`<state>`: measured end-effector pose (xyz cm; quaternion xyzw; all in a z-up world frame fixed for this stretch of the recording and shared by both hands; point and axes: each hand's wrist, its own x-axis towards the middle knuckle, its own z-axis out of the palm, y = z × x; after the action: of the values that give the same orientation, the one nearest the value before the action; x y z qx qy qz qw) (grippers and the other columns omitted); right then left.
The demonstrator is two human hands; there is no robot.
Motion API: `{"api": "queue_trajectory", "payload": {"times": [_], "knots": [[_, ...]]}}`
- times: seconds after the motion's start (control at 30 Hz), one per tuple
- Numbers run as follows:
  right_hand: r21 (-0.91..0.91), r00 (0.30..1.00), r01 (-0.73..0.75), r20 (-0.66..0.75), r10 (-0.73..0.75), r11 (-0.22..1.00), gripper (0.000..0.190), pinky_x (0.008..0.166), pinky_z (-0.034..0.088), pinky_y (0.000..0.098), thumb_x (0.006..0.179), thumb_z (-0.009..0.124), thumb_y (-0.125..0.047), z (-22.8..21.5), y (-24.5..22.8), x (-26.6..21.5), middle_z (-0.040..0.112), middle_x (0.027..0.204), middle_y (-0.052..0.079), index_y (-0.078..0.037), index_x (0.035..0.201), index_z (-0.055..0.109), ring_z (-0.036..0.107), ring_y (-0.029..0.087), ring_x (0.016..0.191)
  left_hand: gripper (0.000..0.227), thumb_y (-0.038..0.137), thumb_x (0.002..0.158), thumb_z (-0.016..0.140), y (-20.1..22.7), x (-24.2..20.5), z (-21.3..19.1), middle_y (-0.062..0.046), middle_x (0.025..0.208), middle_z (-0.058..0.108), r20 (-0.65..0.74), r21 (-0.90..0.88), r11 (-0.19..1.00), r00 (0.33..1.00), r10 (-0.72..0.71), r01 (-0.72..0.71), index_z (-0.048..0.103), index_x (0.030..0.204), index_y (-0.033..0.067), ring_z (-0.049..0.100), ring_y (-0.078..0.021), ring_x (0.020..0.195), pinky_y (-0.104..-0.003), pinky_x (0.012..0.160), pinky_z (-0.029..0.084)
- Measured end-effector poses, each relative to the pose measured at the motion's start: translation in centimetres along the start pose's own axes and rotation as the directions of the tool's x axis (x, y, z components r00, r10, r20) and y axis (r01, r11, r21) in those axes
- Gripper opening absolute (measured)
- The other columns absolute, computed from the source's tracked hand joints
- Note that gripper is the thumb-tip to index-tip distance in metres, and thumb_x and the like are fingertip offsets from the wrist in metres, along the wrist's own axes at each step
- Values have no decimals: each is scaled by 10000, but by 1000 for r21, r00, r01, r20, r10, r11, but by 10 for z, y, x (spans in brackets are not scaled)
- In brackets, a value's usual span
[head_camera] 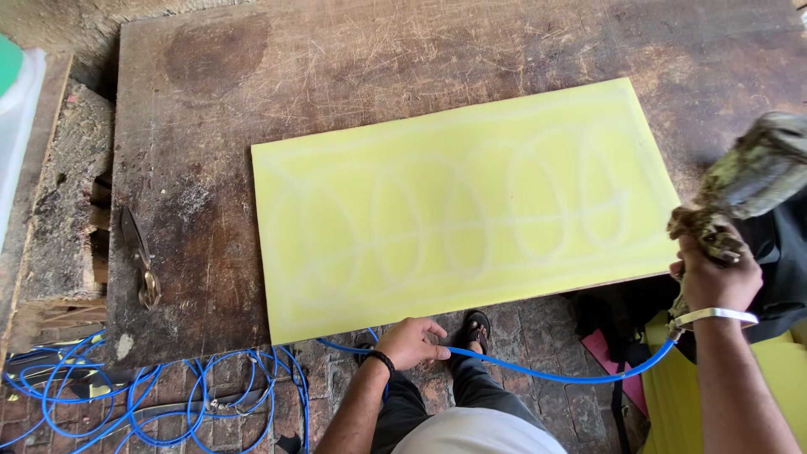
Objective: The person smooths and trims a black fabric sheet on a wooden workbench using large shears, then places a yellow foam sheet on the bench and sprays it with an air gun. The person then lays the black fabric over the foam and trims the edges again.
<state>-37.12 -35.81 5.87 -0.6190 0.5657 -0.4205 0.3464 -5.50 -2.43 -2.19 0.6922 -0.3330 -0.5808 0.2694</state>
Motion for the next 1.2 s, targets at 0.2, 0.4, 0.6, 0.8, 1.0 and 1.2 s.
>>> {"api": "queue_trajectory", "payload": {"times": [0.2,0.4,0.6,0.8,1.0,1.2], "knots": [[51,975,-46,221,34,998,145,555,505,292,996,756,-86,59,4,-3,685,853,55,18,1093,723,636,131,636,452,278,768,878,-10,-13,-24,-1,790,777,-157,118,989,985,-73,92,739,1174,137,732,-94,729,-284,727,546],[105,658,-383,728,191,918,276,526,532,334,893,767,-69,208,-61,-91,691,794,99,88,1105,686,645,177,597,519,230,718,911,-59,-74,-64,-32,784,777,-295,7,962,920,-258,272,716,1190,144,743,-143,742,-322,737,569],[244,503,-325,863,-52,914,521,544,540,288,865,758,-39,287,-146,-145,702,840,81,9,1366,622,640,133,627,549,255,702,918,-98,-117,-73,-35,814,788,-418,-89,920,824,-382,381,717,1203,160,756,-136,783,-314,758,556],[284,717,-159,692,-87,945,488,571,558,276,881,772,-64,286,-137,-79,729,915,77,-13,1349,647,652,116,691,476,256,774,873,-80,-95,-67,-35,874,785,-405,-131,947,855,-322,295,714,1206,134,758,-136,786,-318,740,573],[185,915,-87,404,5,979,410,555,547,274,916,785,-103,205,-72,16,721,884,68,-21,1304,681,655,122,647,418,229,798,870,-47,-45,-42,-53,826,782,-300,-117,980,935,-189,161,718,1159,84,730,-117,706,-308,679,555],[64,998,-7,64,2,998,312,543,541,276,933,795,-125,102,-44,81,735,891,33,-19,1216,718,665,115,630,377,202,798,867,3,7,-4,-30,782,780,-177,-126,991,982,-58,35,737,1132,83,717,-88,665,-261,603,551]]}}
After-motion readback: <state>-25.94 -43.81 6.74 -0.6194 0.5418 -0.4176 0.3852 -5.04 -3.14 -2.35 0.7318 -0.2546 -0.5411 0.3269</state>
